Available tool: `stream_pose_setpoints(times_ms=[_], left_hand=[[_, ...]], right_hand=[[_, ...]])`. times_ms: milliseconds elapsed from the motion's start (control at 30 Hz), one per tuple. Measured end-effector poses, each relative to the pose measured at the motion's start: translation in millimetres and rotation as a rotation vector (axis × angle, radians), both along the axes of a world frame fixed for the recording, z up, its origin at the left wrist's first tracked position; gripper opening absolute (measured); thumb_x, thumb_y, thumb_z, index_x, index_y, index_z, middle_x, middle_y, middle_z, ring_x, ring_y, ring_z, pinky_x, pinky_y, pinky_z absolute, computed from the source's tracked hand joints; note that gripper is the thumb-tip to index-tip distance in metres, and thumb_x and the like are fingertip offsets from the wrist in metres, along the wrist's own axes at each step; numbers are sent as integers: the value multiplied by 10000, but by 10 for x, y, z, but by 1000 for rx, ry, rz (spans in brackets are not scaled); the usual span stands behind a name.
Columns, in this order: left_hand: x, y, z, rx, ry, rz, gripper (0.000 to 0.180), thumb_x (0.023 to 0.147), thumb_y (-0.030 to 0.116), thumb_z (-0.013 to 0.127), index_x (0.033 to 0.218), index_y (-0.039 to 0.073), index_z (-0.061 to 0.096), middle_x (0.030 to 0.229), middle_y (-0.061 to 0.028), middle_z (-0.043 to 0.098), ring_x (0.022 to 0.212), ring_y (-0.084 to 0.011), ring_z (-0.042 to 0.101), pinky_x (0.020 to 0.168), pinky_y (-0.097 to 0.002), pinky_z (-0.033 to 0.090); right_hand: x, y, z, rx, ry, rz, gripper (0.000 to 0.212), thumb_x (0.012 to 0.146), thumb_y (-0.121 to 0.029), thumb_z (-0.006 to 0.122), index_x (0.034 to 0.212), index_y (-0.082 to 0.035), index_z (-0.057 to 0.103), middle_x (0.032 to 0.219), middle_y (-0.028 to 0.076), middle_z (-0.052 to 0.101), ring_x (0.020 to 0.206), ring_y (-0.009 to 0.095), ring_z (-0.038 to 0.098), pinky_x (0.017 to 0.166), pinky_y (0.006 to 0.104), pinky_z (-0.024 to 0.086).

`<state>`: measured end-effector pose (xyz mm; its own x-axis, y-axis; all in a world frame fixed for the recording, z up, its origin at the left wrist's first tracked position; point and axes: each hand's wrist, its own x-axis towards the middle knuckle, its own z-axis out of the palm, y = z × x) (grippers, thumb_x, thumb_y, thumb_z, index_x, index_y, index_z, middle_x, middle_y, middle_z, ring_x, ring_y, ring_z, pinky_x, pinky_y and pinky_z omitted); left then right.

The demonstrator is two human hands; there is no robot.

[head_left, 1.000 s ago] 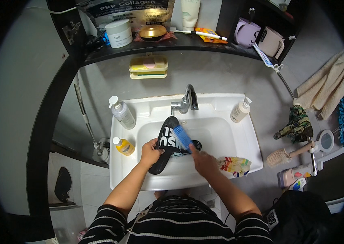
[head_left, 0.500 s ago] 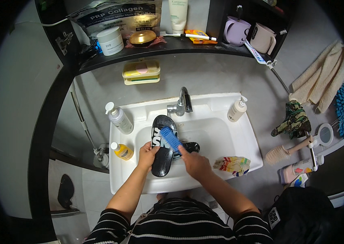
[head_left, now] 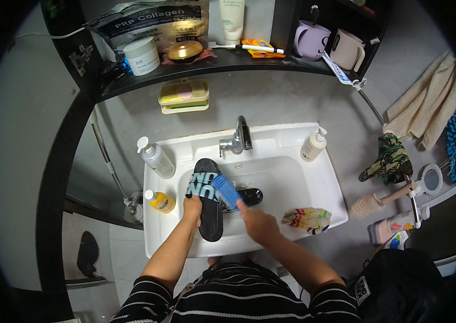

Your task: The person scrubs a black slipper with a blue brush over a white sink. They hold the slipper in their left hand and scrub the top and bottom surfaces with the brush in their right hand, repeatedly turning the slipper to clean different areas.

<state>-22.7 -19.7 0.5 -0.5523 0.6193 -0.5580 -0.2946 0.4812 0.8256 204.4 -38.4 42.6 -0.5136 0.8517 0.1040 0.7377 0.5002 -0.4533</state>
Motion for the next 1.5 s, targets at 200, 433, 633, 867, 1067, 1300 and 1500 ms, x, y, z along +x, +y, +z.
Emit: stream_pose_setpoints(times_ms=[200, 433, 633, 867, 1067, 1300, 1500], left_hand=[[69, 17, -188, -50, -172, -132, 579, 910, 436, 476, 1284, -7, 465, 1159, -180, 570, 995, -286, 569, 805, -440, 466], [-39, 88, -271, 24, -324, -46, 429, 929, 419, 487, 1111, 43, 580, 977, -115, 642, 827, -242, 611, 734, -394, 492], [236, -31, -100, 150, -295, -131, 458, 914, 331, 533, 1301, 93, 478, 1110, -101, 605, 933, -223, 594, 784, -374, 488], [-26, 84, -124, 58, -358, -2, 344, 938, 259, 440, 1225, 80, 500, 1024, -132, 607, 869, -243, 610, 705, -402, 502], [159, -60, -123, 369, -158, -199, 421, 908, 198, 530, 1306, 67, 484, 1128, -72, 597, 964, -184, 575, 800, -303, 478], [-8, 242, -380, 95, -413, 250, 413, 923, 316, 511, 1212, 22, 525, 1044, -130, 602, 893, -240, 598, 742, -397, 503], [-100, 315, -311, 338, -394, 293, 365, 917, 311, 538, 1175, 52, 534, 1029, -116, 605, 879, -238, 601, 759, -402, 510]], right_hand=[[-192, 198, 177, 79, 245, -99, 424, 914, -224, 547, 1334, -213, 498, 652, 130, 532, 581, 327, 560, 551, 450, 455], [-104, -302, 242, -100, 13, 47, 458, 914, -186, 525, 1368, -198, 464, 678, 157, 560, 570, 347, 562, 551, 441, 468], [-329, 319, 202, -19, 544, -165, 383, 915, -139, 541, 1297, -111, 542, 681, 197, 573, 601, 322, 596, 550, 387, 456], [-116, -261, 97, -149, 321, -9, 437, 903, -115, 542, 1337, -112, 496, 773, 215, 624, 660, 340, 621, 596, 407, 472], [-255, 425, 190, -4, 542, -86, 391, 911, -136, 540, 1301, -112, 534, 825, 210, 643, 688, 354, 636, 614, 394, 494], [-268, -36, 42, -18, 309, -32, 418, 901, -171, 560, 1316, -152, 520, 716, 191, 595, 643, 365, 594, 572, 435, 464], [90, -431, -118, -134, 151, 4, 417, 909, -157, 544, 1322, -108, 507, 724, 175, 597, 644, 337, 597, 595, 425, 468]])
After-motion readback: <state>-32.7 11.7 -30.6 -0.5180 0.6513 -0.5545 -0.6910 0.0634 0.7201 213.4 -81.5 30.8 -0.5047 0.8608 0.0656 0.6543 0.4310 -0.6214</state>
